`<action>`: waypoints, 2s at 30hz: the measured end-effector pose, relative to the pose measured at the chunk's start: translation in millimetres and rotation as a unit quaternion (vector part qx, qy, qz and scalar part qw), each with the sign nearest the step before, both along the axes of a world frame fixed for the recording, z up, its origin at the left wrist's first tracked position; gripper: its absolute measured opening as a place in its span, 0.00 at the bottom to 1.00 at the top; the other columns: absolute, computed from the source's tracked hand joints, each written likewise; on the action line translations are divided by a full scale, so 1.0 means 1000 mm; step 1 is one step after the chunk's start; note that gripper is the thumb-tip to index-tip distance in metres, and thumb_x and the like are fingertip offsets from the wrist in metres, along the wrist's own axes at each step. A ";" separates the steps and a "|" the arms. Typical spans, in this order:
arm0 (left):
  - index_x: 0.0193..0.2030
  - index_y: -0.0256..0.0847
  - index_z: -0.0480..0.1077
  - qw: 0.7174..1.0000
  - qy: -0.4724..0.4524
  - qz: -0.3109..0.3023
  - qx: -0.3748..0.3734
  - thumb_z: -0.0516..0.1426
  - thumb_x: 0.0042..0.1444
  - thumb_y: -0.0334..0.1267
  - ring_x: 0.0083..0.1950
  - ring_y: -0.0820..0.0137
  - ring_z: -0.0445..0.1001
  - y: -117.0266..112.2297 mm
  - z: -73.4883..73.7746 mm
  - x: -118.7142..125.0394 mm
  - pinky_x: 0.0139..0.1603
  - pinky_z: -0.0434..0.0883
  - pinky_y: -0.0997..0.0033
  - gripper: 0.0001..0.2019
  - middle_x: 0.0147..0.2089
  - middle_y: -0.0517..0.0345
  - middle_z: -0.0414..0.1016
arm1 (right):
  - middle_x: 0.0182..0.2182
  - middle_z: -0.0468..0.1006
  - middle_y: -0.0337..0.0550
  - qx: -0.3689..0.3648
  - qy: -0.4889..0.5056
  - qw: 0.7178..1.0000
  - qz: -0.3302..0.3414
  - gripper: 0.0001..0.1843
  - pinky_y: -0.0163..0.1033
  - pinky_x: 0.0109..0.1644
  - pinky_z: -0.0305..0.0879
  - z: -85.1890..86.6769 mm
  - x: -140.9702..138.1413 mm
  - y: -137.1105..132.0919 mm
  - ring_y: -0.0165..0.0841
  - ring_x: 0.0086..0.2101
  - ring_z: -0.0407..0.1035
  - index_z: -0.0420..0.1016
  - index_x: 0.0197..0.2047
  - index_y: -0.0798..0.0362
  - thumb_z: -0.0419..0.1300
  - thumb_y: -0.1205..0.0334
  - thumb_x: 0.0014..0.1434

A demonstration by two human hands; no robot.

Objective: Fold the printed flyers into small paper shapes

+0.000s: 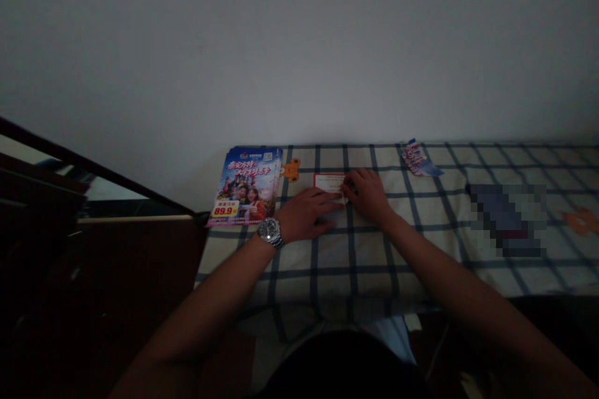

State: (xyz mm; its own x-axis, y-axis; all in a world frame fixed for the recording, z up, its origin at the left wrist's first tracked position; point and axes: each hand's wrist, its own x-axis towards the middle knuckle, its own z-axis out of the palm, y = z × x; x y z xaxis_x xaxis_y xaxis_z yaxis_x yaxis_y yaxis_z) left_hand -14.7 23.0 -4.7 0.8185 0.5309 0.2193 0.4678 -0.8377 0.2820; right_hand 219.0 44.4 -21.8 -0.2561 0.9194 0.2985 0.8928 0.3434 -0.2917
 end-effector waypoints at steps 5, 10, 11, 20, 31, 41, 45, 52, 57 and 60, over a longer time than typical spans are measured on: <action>0.65 0.47 0.68 1.000 -0.005 -0.007 -0.004 0.58 0.66 0.49 0.71 0.56 0.60 0.000 -0.002 0.001 0.72 0.61 0.50 0.23 0.71 0.53 0.65 | 0.42 0.76 0.48 -0.005 0.002 1.000 -0.002 0.06 0.46 0.49 0.58 0.001 0.000 0.001 0.44 0.44 0.66 0.74 0.42 0.51 0.60 0.58 0.66; 0.65 0.46 0.68 1.000 -0.009 -0.006 -0.016 0.57 0.66 0.50 0.73 0.58 0.59 0.001 -0.006 0.002 0.73 0.61 0.53 0.23 0.73 0.51 0.61 | 0.43 0.76 0.49 -0.004 -0.002 1.000 -0.006 0.06 0.46 0.49 0.58 0.002 -0.001 -0.001 0.44 0.44 0.66 0.74 0.43 0.51 0.60 0.58 0.66; 0.65 0.46 0.68 1.000 -0.008 -0.006 -0.017 0.57 0.67 0.50 0.73 0.58 0.59 0.002 -0.006 0.002 0.73 0.61 0.53 0.23 0.73 0.51 0.62 | 0.43 0.76 0.49 -0.004 -0.002 1.000 -0.006 0.07 0.46 0.49 0.58 0.002 -0.001 -0.001 0.44 0.45 0.66 0.74 0.43 0.51 0.59 0.57 0.66; 0.64 0.47 0.68 1.000 -0.003 0.011 -0.019 0.58 0.65 0.52 0.73 0.58 0.60 -0.001 0.000 0.003 0.72 0.63 0.53 0.24 0.72 0.52 0.62 | 0.43 0.75 0.50 -0.007 -0.001 1.000 0.015 0.08 0.48 0.50 0.60 0.004 0.002 0.000 0.44 0.43 0.66 0.75 0.44 0.51 0.57 0.57 0.68; 0.66 0.47 0.67 1.000 -0.016 -0.001 -0.012 0.59 0.65 0.52 0.72 0.57 0.61 0.000 -0.005 0.004 0.71 0.63 0.51 0.25 0.71 0.51 0.64 | 0.44 0.75 0.50 0.043 0.005 0.993 0.111 0.13 0.50 0.53 0.67 0.013 0.018 -0.051 0.43 0.46 0.66 0.81 0.50 0.47 0.56 0.59 0.69; 0.69 0.49 0.64 1.000 -0.007 -0.003 -0.012 0.59 0.65 0.52 0.73 0.59 0.60 0.001 -0.006 0.003 0.73 0.61 0.52 0.28 0.73 0.52 0.61 | 0.40 0.74 0.50 0.014 -0.017 0.990 0.137 0.16 0.47 0.47 0.69 0.010 0.021 -0.061 0.41 0.42 0.66 0.81 0.54 0.48 0.56 0.58 0.70; 0.67 0.47 0.66 1.000 -0.012 -0.012 -0.014 0.58 0.65 0.52 0.73 0.59 0.59 0.001 -0.006 0.002 0.73 0.60 0.53 0.26 0.73 0.52 0.61 | 0.39 0.74 0.50 0.019 -0.018 0.990 0.139 0.16 0.46 0.46 0.69 0.009 0.021 -0.061 0.41 0.41 0.66 0.81 0.54 0.50 0.56 0.57 0.70; 0.65 0.48 0.68 1.000 -0.003 -0.019 -0.012 0.58 0.66 0.52 0.73 0.58 0.60 0.002 -0.002 0.002 0.73 0.60 0.52 0.24 0.74 0.53 0.60 | 0.39 0.74 0.50 0.004 -0.016 0.990 0.142 0.16 0.48 0.47 0.68 0.007 0.021 -0.061 0.42 0.41 0.66 0.81 0.55 0.50 0.56 0.58 0.70; 0.66 0.48 0.67 1.000 -0.002 -0.012 -0.008 0.59 0.65 0.53 0.73 0.57 0.59 0.002 -0.003 0.003 0.73 0.60 0.51 0.25 0.74 0.51 0.61 | 0.39 0.75 0.49 -0.008 -0.004 0.990 0.142 0.16 0.48 0.46 0.69 0.007 0.024 -0.058 0.42 0.41 0.67 0.81 0.55 0.49 0.56 0.58 0.69; 0.65 0.48 0.68 1.000 -0.007 -0.014 -0.006 0.58 0.65 0.53 0.73 0.57 0.59 0.001 -0.004 0.004 0.73 0.61 0.50 0.25 0.74 0.52 0.60 | 0.39 0.75 0.49 -0.003 -0.004 0.989 0.148 0.16 0.47 0.46 0.69 0.007 0.027 -0.057 0.41 0.40 0.68 0.80 0.55 0.48 0.55 0.58 0.70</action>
